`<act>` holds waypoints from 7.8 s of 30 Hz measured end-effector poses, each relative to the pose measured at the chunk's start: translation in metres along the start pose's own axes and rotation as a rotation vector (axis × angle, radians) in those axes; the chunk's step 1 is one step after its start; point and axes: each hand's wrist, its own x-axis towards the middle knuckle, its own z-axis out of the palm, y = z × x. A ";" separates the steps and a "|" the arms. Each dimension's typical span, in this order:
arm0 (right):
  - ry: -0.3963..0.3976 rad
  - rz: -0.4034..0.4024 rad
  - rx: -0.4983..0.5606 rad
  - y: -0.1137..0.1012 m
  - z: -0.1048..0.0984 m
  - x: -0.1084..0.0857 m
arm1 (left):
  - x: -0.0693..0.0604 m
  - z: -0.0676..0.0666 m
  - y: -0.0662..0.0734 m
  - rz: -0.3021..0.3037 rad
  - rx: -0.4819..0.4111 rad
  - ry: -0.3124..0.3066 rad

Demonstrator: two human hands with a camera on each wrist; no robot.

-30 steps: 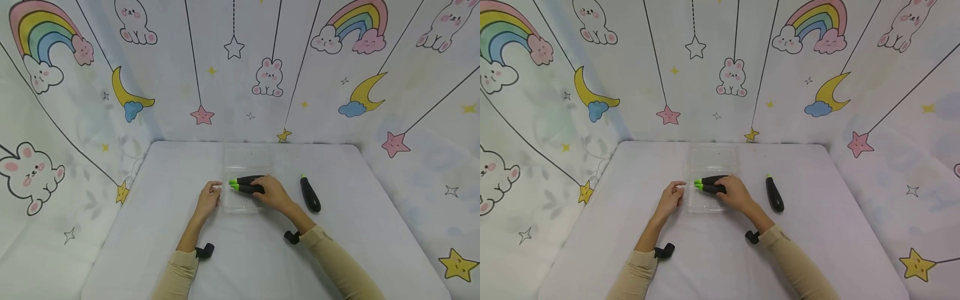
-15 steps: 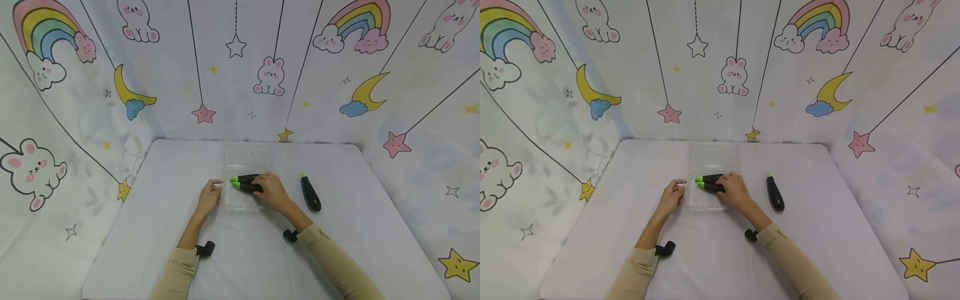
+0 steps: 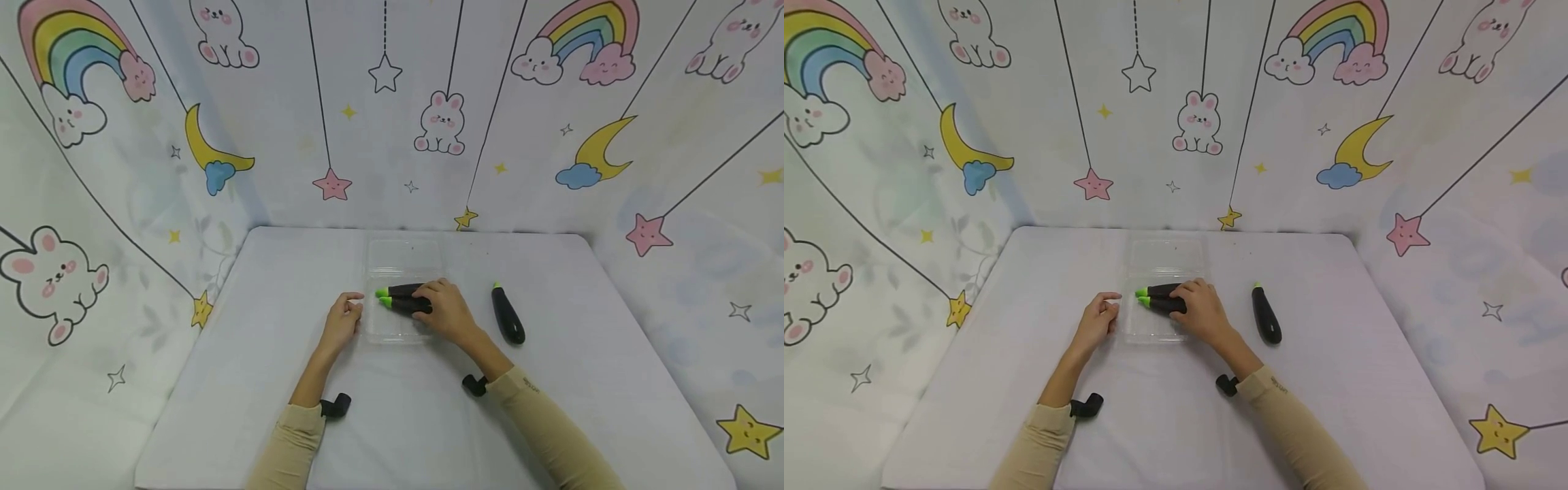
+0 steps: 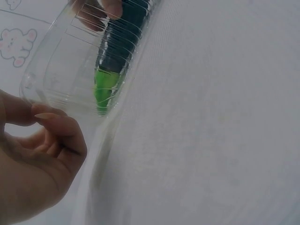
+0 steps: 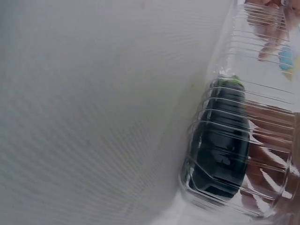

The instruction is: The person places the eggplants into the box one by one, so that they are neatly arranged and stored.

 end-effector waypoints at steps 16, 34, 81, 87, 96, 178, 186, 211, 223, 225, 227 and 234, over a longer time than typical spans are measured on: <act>0.236 0.094 0.137 0.009 -0.027 -0.011 | 0.000 0.000 0.002 -0.003 0.014 0.001; 0.452 0.306 0.155 0.049 -0.053 -0.042 | -0.001 -0.001 0.003 -0.003 0.009 0.006; 0.000 0.836 0.109 0.088 -0.069 -0.098 | -0.001 0.000 0.000 -0.001 0.010 -0.008; 0.020 0.825 0.117 0.087 -0.068 -0.097 | 0.001 0.001 0.000 0.006 0.014 0.010; 0.031 0.818 0.122 0.086 -0.068 -0.095 | 0.001 0.000 0.000 0.007 0.029 0.007; 0.051 0.420 0.255 0.031 -0.096 -0.051 | 0.002 0.000 0.002 0.026 0.078 -0.001; 0.045 0.359 0.264 0.024 -0.089 -0.049 | 0.002 0.001 -0.002 0.027 0.077 0.004; -0.035 0.196 0.228 -0.012 -0.065 -0.023 | 0.000 0.000 0.001 0.009 0.061 -0.015; -0.105 0.171 0.198 -0.026 -0.054 -0.020 | -0.001 0.000 0.002 0.010 0.083 0.001; -0.115 0.166 0.189 -0.028 -0.051 -0.020 | -0.001 0.000 0.002 0.009 0.079 -0.002; -0.122 0.163 0.185 -0.030 -0.048 -0.019 | -0.002 -0.001 0.002 0.009 0.076 -0.004; -0.161 0.153 0.155 -0.034 -0.037 -0.021 | -0.003 -0.002 0.001 0.003 0.081 0.003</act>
